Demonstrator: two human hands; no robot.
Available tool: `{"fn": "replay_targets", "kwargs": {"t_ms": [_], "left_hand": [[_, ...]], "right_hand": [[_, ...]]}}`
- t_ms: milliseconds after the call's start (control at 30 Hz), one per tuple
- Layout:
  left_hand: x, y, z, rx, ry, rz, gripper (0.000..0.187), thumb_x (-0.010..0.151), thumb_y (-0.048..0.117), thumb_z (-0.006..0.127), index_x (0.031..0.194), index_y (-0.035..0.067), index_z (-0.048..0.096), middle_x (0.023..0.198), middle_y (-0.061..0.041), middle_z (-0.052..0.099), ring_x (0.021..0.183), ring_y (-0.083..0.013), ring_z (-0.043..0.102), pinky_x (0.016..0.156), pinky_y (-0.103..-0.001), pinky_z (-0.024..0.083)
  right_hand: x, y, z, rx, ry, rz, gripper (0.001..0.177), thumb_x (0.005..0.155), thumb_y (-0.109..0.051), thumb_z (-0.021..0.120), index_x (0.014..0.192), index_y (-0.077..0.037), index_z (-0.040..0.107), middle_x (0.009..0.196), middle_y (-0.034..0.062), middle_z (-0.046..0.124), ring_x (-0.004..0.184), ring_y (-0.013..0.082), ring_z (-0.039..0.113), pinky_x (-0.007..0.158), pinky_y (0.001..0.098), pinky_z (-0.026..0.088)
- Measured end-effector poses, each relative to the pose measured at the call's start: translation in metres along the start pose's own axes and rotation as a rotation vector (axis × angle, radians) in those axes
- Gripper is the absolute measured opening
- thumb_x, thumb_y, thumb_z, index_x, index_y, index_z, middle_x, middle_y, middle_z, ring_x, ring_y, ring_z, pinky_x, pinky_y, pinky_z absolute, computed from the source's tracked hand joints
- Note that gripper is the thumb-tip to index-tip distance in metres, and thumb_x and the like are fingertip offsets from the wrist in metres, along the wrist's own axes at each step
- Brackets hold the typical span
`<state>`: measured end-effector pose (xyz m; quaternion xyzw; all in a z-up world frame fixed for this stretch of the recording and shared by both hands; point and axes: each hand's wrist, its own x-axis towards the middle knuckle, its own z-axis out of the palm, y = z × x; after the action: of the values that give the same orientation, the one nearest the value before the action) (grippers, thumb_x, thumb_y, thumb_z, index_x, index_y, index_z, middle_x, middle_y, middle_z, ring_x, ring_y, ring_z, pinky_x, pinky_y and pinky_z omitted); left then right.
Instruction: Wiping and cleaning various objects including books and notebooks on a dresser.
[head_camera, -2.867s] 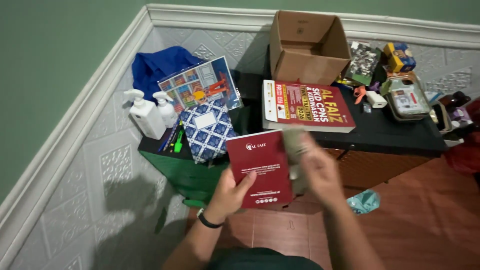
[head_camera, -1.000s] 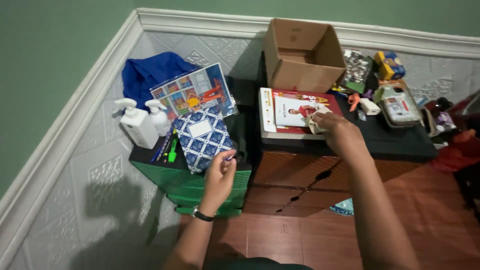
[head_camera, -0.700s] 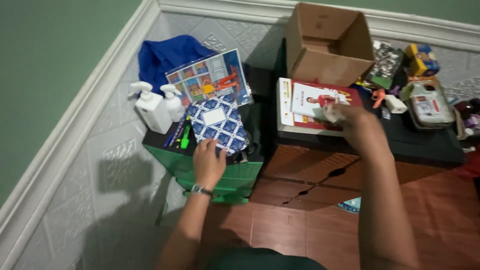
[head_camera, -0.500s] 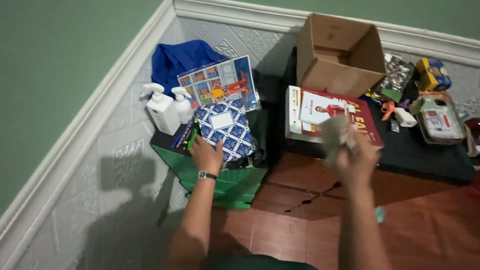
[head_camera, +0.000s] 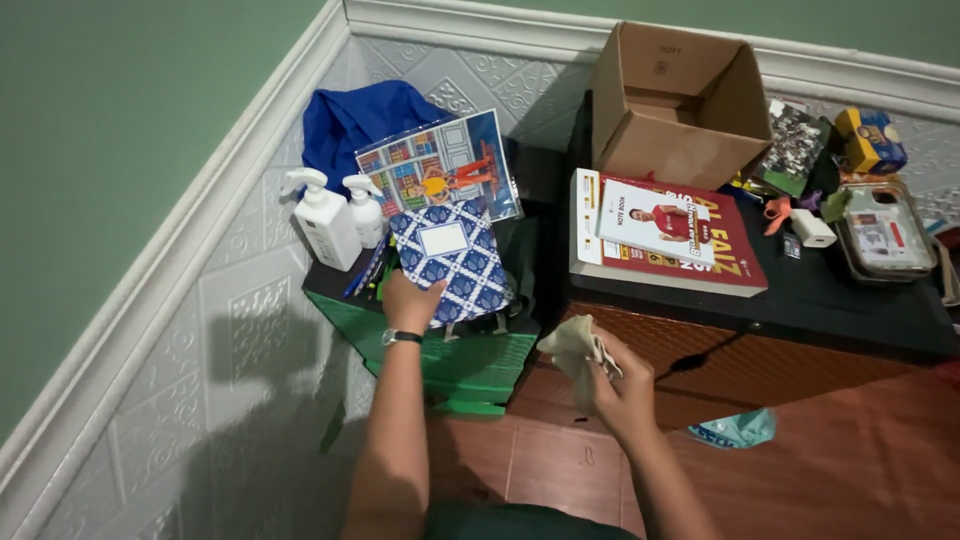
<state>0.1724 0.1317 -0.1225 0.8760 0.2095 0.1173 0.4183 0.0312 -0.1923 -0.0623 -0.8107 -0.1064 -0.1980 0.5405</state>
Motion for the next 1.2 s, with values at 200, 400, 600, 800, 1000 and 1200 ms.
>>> {"fn": "replay_targets", "kwargs": {"t_ms": [200,400,600,800,1000,1200], "left_hand": [[0.020,-0.027,0.042,-0.789,-0.139,0.068,0.038,0.091,0.012,0.072,0.122,0.000,0.055,0.113,-0.011,0.069,0.099,-0.0180,0.065,0.087,-0.034,0.053],[0.001,-0.013,0.027,-0.775,-0.104,0.152,0.030,0.100,0.015,0.065,0.122,-0.001,0.052,0.115,-0.012,0.068,0.103,-0.0188,0.063,0.092,-0.035,0.051],[-0.035,-0.007,-0.012,-0.759,-0.027,0.273,0.034,0.102,0.016,0.063,0.127,-0.002,0.049,0.123,-0.013,0.067,0.109,-0.0202,0.063,0.097,-0.034,0.049],[-0.125,0.023,-0.083,-0.818,0.017,0.417,0.040,0.111,0.017,0.039,0.148,-0.001,0.039,0.138,-0.012,0.058,0.122,-0.0180,0.057,0.105,-0.032,0.044],[-0.174,0.027,-0.078,-0.812,-0.115,0.420,0.050,0.108,0.016,0.041,0.154,-0.002,0.037,0.121,-0.012,0.060,0.096,-0.0148,0.053,0.089,-0.029,0.048],[-0.185,0.038,-0.118,-0.863,-0.112,0.515,0.045,0.111,0.016,0.038,0.150,-0.005,0.038,0.129,-0.013,0.062,0.108,-0.0138,0.058,0.094,-0.031,0.048]], "right_hand": [[-0.006,-0.002,-0.002,0.195,0.035,0.271,0.027,0.099,-0.011,0.062,0.122,0.001,0.069,0.103,0.0119,0.073,0.089,0.0215,0.068,0.080,0.0339,0.055],[0.015,-0.042,0.008,0.707,0.106,0.683,0.034,0.105,-0.033,0.055,0.118,-0.003,0.062,0.098,0.0085,0.069,0.083,0.0184,0.067,0.073,0.0363,0.056],[0.019,-0.053,0.016,0.855,0.013,0.658,0.033,0.098,-0.019,0.058,0.127,-0.003,0.058,0.106,0.0087,0.069,0.091,0.0188,0.070,0.078,0.0363,0.058],[0.047,-0.110,0.042,0.680,0.155,0.469,0.042,0.106,-0.018,0.052,0.147,-0.008,0.048,0.111,0.0174,0.064,0.090,0.0280,0.055,0.078,0.0487,0.044],[0.053,-0.143,0.115,-0.391,-0.108,-0.353,0.067,0.097,-0.020,0.056,0.158,-0.002,0.033,0.169,0.0264,0.028,0.155,0.0448,0.029,0.118,0.0684,0.015],[0.001,-0.101,0.087,-0.590,-0.408,-0.638,0.069,0.091,-0.021,0.060,0.157,-0.022,0.042,0.167,0.0237,0.024,0.151,0.0501,0.029,0.118,0.0694,0.020]]}}
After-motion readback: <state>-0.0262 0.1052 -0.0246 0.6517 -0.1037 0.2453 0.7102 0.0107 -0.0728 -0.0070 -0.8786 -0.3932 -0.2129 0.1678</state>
